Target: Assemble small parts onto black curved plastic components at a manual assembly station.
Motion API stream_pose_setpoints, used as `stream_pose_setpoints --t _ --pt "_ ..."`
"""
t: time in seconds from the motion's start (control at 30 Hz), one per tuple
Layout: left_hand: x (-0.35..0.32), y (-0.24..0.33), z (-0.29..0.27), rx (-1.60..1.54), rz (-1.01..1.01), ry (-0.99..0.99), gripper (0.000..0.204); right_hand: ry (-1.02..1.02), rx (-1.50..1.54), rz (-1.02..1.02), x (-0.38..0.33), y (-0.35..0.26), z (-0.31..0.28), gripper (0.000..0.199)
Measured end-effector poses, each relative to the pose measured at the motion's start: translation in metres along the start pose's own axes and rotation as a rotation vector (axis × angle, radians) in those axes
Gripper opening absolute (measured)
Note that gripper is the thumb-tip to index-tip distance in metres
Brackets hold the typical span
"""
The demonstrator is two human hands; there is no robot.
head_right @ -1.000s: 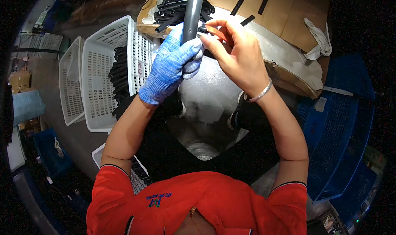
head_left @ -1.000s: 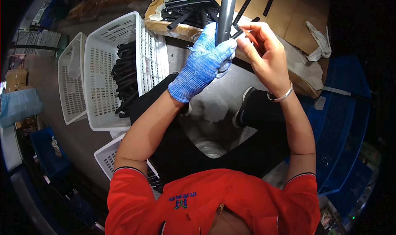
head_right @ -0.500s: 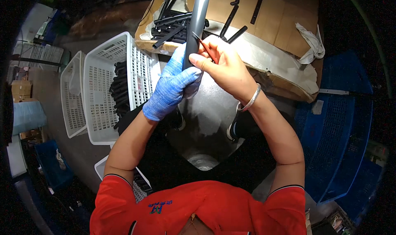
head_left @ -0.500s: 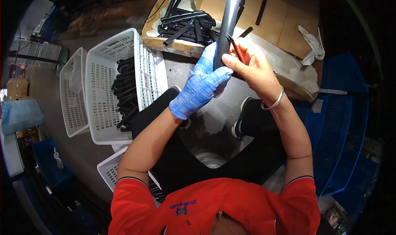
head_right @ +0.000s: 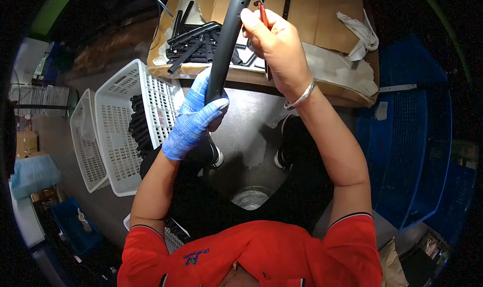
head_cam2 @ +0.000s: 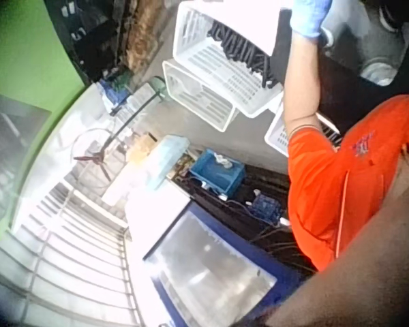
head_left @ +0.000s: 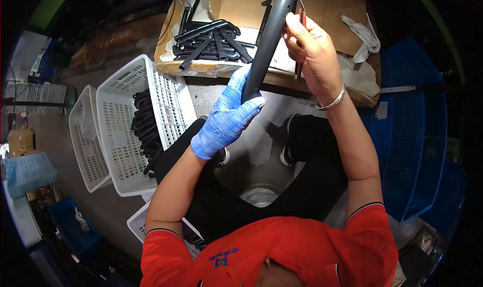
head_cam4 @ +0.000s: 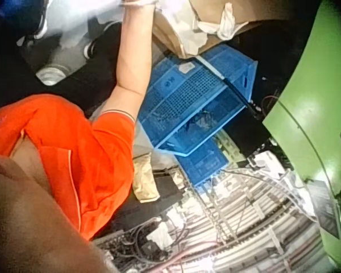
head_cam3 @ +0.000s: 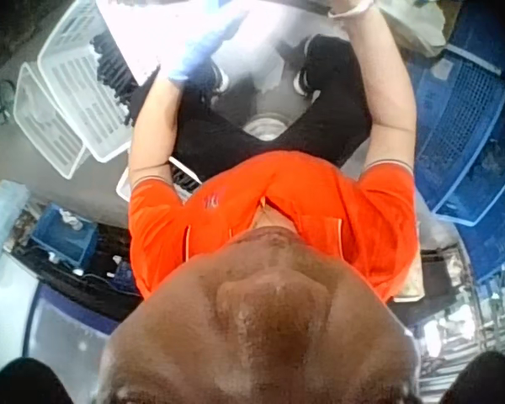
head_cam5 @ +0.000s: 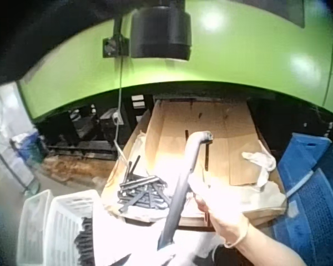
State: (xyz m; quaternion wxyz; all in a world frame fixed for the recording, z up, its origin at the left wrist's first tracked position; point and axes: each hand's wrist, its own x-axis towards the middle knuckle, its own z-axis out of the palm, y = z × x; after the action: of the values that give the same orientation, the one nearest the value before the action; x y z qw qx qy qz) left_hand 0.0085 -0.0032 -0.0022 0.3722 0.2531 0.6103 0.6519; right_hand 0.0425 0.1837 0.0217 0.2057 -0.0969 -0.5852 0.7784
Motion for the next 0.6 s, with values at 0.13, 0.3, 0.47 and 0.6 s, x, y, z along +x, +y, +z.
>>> stream_pose_setpoints --t 0.13,0.3,0.47,0.6 --pt "0.001 -0.005 0.0 0.031 -0.003 -0.036 0.065 -0.013 -0.011 -0.006 0.0 -0.004 -0.004 0.02" --pt "0.0 -0.001 0.003 -0.063 -0.059 -0.054 0.064 -0.058 -0.11 -0.035 0.0 0.0 -0.01 0.017" --pt "-0.001 0.002 0.003 -0.052 -0.085 -0.051 0.063 -0.058 -0.005 -0.008 -0.003 -0.001 -0.006 0.016" --pt "0.0 -0.01 -0.001 0.078 0.016 0.014 0.061 -0.063 -0.01 -0.004 -0.002 0.005 -0.002 0.017"
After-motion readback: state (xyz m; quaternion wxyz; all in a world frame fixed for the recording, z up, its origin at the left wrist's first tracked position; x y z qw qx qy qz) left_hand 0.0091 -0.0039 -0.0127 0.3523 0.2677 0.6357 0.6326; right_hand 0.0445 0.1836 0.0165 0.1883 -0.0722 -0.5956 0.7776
